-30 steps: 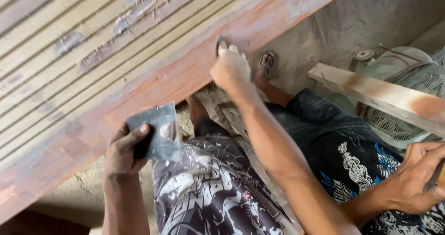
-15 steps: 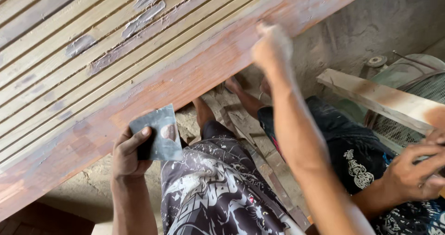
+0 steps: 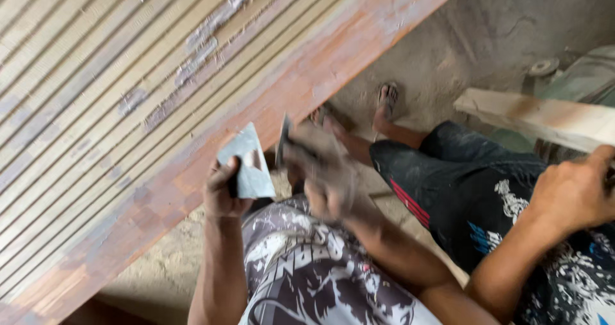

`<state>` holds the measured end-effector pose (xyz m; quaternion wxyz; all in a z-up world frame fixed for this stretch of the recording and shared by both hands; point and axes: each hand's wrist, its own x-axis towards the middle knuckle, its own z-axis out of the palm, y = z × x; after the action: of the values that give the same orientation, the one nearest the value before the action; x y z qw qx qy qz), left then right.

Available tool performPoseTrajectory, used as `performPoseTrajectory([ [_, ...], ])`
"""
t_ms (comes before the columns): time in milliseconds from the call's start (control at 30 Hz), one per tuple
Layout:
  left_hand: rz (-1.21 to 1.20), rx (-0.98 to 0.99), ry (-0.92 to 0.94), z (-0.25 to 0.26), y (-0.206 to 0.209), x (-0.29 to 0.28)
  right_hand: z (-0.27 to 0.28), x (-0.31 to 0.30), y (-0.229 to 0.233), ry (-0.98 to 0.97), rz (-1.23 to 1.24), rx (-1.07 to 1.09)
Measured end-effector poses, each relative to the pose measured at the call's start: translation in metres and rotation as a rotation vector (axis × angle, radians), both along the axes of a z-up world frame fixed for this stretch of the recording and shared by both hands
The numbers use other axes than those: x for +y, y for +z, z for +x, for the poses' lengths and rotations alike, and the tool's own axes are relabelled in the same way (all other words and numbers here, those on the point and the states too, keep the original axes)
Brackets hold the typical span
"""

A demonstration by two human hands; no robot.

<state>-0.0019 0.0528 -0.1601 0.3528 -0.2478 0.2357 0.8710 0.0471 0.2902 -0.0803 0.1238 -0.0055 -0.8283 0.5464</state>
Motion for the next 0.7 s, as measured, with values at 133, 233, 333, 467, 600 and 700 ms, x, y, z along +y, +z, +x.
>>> performPoseTrajectory([
  [133,-0.071,0.044,-0.057,-0.005,0.017,0.032,0.015,-0.026,0.008,-0.047,-0.053,0.276],
  [233,-0.072,0.188,-0.094,-0.012,0.033,0.041,0.019,-0.041,-0.011,-0.152,-0.069,0.335],
  [333,-0.167,0.283,-0.129,-0.019,0.047,0.046,0.025,-0.047,-0.026,-0.265,-0.125,0.317],
  [467,-0.183,0.352,-0.132,-0.021,0.061,0.044,0.046,-0.038,-0.032,-0.119,-0.054,0.077],
  [600,-0.137,0.293,-0.172,-0.026,0.072,0.036,0.041,-0.015,-0.028,-0.059,0.079,-0.003],
  [700,-0.199,0.246,-0.330,-0.034,0.081,0.028,0.026,0.017,0.001,-0.062,0.101,-0.070],
])
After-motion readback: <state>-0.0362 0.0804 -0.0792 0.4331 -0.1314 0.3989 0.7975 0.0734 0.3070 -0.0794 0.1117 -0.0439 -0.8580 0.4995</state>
